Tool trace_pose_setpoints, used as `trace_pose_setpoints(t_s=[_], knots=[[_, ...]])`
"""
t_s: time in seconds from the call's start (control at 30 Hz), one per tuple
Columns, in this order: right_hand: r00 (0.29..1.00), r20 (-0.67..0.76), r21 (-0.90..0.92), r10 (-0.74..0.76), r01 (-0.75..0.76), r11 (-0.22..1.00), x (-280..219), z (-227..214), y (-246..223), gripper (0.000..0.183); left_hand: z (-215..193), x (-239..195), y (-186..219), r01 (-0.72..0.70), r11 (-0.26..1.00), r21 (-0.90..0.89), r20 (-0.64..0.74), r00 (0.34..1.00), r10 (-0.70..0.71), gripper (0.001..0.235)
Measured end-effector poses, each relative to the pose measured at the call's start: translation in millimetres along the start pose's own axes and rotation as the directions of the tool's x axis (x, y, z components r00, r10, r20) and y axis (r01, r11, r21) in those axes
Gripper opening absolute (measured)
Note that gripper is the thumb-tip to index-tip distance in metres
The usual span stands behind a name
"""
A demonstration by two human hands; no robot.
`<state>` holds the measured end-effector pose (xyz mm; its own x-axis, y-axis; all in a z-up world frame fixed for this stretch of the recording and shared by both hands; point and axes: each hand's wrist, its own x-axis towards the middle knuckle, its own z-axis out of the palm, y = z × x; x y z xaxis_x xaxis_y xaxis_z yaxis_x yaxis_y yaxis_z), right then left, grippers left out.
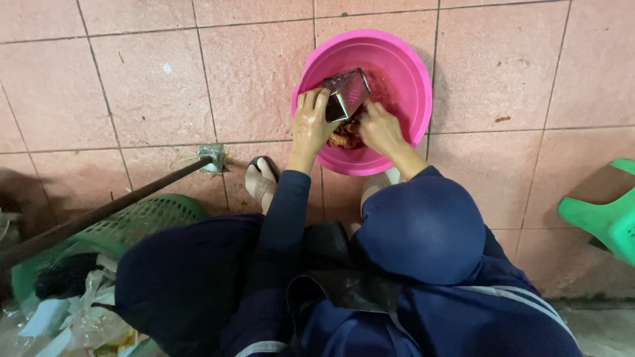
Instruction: Grating turmeric into a pink plastic bowl using a handheld metal grater.
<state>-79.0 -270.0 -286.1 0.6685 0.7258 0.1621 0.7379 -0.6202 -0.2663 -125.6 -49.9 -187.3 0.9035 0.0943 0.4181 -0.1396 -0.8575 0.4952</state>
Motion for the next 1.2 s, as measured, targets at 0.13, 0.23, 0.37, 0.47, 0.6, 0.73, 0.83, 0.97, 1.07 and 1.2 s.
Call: trace_pose_setpoints(t_s=[0.13,0.23,0.37,0.47,0.6,0.73,0.83,0.97,1.07,1.2], knots=[[0.994,0.093,-0.111,-0.063,0.074,0.991,6,-9,-8,0.013,2,5,-2,0.016,1.000,0.010,0.000,1.000,-0.016,0.077],[0.965,0.248,0.031,0.086,-0.097,0.995,-15,0,10,0.024,1,-1,-6,0.071,0.996,0.048,0.041,0.996,-0.073,0.079],[0.887,0.400,0.701,0.233,-0.459,0.545,-31,-34,33,0.028,8,-4,-12,0.103,0.993,0.052,0.061,0.993,-0.106,0.081],[0.805,0.540,0.805,0.246,-0.579,0.127,-36,-34,43,0.031,8,-3,-12,0.119,0.991,0.057,0.074,0.990,-0.123,0.083],[0.813,0.560,0.817,0.158,-0.573,0.055,-33,-11,55,0.039,0,-2,-11,0.154,0.987,0.050,0.118,0.980,-0.159,0.087],[0.802,0.576,0.786,0.158,-0.597,0.163,-33,-17,53,0.040,3,-7,-14,0.180,0.982,0.065,0.134,0.973,-0.187,0.090],[0.793,0.590,0.634,0.153,-0.572,0.520,-23,-23,37,0.032,3,-5,-13,0.180,0.983,0.047,0.125,0.975,-0.184,0.087],[0.912,0.410,0.418,-0.005,-0.183,0.890,-18,-8,6,0.042,-7,-5,-7,0.195,0.977,0.081,0.155,0.966,-0.205,0.097],[0.885,0.428,0.277,-0.185,0.066,0.959,-30,31,-1,0.039,-21,0,3,0.222,0.974,0.049,0.225,0.947,-0.227,0.115],[0.916,0.386,0.309,-0.113,-0.013,0.951,-20,-17,-17,0.037,-24,-1,7,0.017,0.990,-0.140,-0.069,0.997,-0.027,0.097]])
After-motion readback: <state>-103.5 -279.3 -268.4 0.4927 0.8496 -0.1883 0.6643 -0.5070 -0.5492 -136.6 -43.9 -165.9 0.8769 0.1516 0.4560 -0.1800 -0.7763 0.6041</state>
